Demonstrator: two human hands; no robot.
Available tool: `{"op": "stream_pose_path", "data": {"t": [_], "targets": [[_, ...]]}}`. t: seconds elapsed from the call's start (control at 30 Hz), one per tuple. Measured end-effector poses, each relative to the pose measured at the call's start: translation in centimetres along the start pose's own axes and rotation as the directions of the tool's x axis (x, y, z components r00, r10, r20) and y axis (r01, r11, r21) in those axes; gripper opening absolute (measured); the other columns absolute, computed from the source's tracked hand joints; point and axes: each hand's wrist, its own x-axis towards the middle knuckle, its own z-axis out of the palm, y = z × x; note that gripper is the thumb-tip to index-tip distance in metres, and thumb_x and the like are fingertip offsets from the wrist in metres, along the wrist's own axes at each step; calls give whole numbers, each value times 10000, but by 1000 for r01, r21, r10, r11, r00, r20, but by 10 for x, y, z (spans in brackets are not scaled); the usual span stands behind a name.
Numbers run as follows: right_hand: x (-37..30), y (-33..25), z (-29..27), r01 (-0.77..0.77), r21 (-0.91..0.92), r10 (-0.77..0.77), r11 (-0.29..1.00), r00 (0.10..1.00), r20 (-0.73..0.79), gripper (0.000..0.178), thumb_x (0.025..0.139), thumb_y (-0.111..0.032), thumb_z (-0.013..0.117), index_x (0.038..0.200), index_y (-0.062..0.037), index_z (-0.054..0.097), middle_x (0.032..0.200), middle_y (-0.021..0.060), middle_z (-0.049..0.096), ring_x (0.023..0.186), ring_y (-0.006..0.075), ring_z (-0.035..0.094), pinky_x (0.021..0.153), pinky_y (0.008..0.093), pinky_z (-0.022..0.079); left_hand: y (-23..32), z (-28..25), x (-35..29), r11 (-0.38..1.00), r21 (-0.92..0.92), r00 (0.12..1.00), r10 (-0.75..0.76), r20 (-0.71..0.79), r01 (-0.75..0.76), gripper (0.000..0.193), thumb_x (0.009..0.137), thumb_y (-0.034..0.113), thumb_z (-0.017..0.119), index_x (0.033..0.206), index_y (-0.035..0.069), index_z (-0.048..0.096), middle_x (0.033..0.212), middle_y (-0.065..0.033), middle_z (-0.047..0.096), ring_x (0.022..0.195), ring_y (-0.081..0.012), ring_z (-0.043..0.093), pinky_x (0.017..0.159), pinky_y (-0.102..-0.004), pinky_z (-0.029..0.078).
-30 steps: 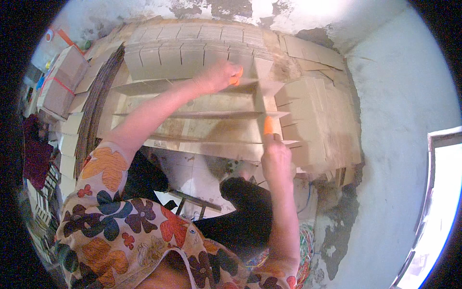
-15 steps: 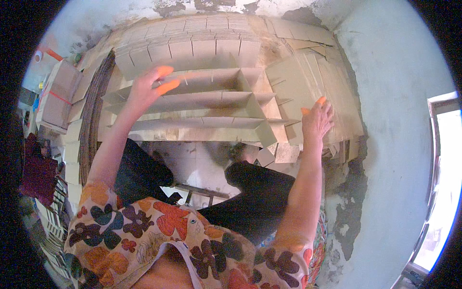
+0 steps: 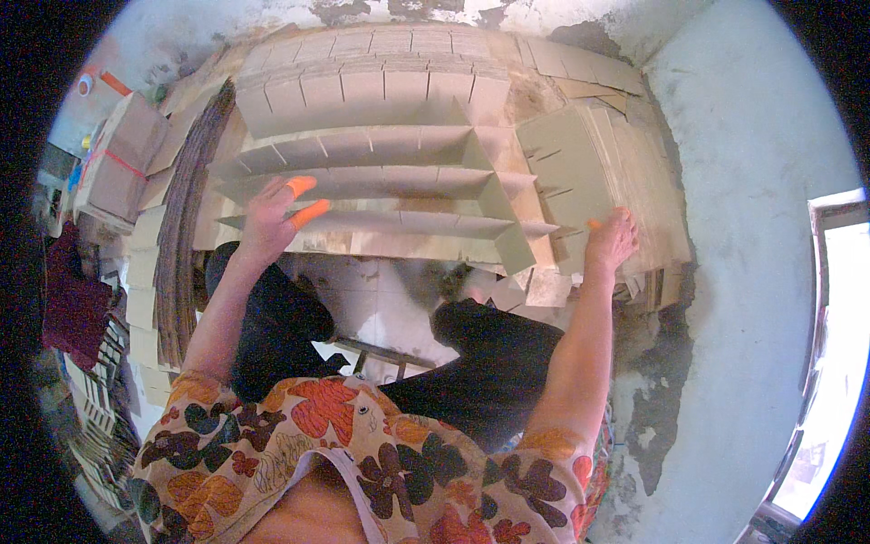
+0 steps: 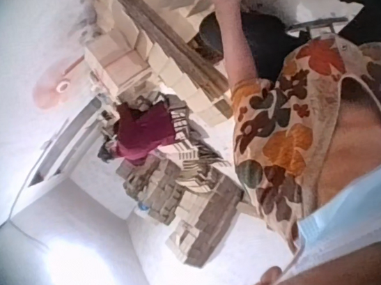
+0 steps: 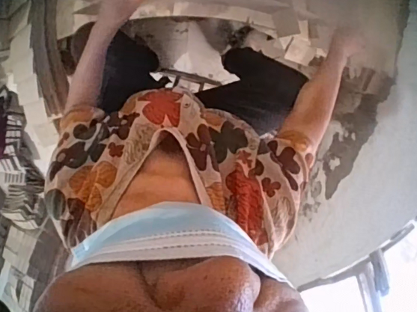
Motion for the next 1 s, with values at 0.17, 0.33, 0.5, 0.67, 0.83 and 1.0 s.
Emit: {"op": "stream_pose_path", "data": {"t": [0.17,0.33,0.5,0.67,0.83,1.0], "targets": [[3,15,-3,15,88,-6,996,995,-104,407,721,-355,707,970,-44,621,968,166,637,881,365,603,743,450,477,9,19,1,996,-91,998,-19,62,25,338,692,206,762,939,18,627,881,-123,645,813,-291,614,696,-357,496],[25,37,-15,26,332,-8,943,998,-58,417,785,-428,624,931,-39,666,843,193,654,774,362,622,676,451,477,15,37,5,994,-105,995,28,97,-18,392,711,273,743,976,13,616,922,-142,638,856,-305,598,732,-379,485],[18,3,-101,52,423,76,904,957,-279,338,834,-339,611,1032,-71,667,857,176,667,745,286,638,669,370,485,22,45,9,993,-113,978,55,201,-32,425,747,325,704,1015,12,600,923,-140,623,877,-309,582,740,-386,479],[0,-54,-166,494,593,-316,636,868,-383,330,817,-137,654,1137,-65,618,1027,138,661,727,198,638,665,332,493,22,68,8,994,-100,962,65,265,-39,346,749,296,694,986,58,615,817,-121,609,784,-311,586,669,-404,480],[-35,-97,-170,423,555,-516,716,856,13,448,777,-60,674,1210,-52,562,1045,163,649,656,163,606,625,325,493,20,84,6,984,-142,959,142,244,-109,202,769,259,665,877,92,628,726,-108,598,703,-306,590,594,-411,474],[-48,-114,-156,416,643,-561,643,827,25,480,741,-9,688,1203,-39,561,927,208,647,605,169,579,561,327,475,20,95,1,980,-111,961,183,205,-163,170,779,249,648,826,86,631,685,-118,588,676,-306,589,565,-413,469]]}}
